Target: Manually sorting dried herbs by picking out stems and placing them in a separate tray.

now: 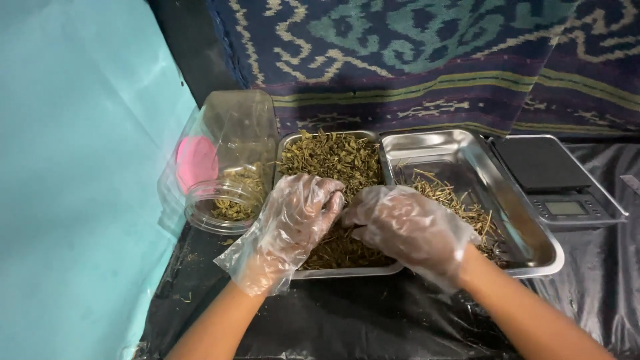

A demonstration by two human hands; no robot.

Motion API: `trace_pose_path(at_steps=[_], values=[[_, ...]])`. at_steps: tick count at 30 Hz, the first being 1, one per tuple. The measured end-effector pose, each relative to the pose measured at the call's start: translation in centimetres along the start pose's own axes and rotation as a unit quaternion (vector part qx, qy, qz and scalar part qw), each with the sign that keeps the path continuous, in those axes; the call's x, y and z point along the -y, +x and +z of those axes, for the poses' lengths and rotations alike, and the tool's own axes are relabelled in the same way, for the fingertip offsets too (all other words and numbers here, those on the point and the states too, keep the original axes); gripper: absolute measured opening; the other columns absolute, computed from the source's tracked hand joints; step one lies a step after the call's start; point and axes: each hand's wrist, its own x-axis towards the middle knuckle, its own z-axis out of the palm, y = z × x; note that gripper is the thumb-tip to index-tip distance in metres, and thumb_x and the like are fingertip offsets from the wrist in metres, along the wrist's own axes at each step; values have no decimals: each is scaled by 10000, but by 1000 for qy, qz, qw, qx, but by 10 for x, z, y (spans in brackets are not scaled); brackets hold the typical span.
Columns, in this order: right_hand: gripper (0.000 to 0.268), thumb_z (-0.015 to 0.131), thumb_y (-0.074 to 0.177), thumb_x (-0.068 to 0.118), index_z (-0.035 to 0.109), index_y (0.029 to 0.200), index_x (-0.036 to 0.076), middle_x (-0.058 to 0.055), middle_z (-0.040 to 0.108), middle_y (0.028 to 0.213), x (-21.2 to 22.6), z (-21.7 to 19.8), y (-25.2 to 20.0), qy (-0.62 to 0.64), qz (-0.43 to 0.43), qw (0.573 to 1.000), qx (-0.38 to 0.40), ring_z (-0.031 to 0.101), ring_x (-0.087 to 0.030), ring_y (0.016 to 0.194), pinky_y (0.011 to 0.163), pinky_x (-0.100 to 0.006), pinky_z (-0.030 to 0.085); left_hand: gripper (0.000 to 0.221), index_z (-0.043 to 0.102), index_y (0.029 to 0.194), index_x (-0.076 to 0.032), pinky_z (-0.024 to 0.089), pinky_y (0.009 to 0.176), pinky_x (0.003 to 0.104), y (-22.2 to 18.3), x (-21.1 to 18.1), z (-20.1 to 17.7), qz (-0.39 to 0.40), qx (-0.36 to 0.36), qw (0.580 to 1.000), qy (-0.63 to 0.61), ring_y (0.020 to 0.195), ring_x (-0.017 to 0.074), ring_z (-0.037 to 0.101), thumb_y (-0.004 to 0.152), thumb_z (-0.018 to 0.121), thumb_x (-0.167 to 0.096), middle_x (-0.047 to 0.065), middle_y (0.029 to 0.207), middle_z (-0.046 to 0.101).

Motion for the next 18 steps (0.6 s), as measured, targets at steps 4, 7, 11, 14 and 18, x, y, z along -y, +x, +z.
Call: trace_pose_path(at_steps=[4,7,11,14,18], values=[[650,315,1281,505,430,1726,47,-279,465,1725,18,-9,-3,-207,9,978,-17,552,-416,1540,1275,-509,605,436,701,1329,-141,575,1124,562,-21,11,7,54,72,992,90,1195,344,721,936,858,-34,55,1474,730],[646,375,1237,518,555,1637,43,-272,583,1609,-11,18,4,-124,-99,974,-164,613,-425,1453,1225,-547,611,563,676,1453,-148,541,1211,569,-29,14,13,64,116,984,120,1289,342,706,928,867,-77,55,1559,700],[542,307,1263,409,627,1504,44,-213,672,1542,-28,34,19,-235,-260,874,-337,639,-367,1463,1348,-565,467,689,604,1565,-155,480,1304,570,-36,10,9,80,157,971,163,1411,347,663,933,876,-112,56,1658,628],[461,403,1224,234,608,1539,-33,-236,668,1552,8,-15,2,-353,-94,930,-31,598,-406,1503,1413,-568,374,427,720,1339,-149,579,1136,553,-24,11,16,29,81,995,49,1196,330,738,945,874,-85,54,1423,774],[432,477,1181,226,663,1493,-9,-231,721,1499,-31,8,14,-483,-138,856,-120,661,-396,1440,1333,-559,449,494,901,946,-224,631,803,541,-8,-2,52,-69,-153,981,98,888,366,782,822,963,-699,102,848,782]])
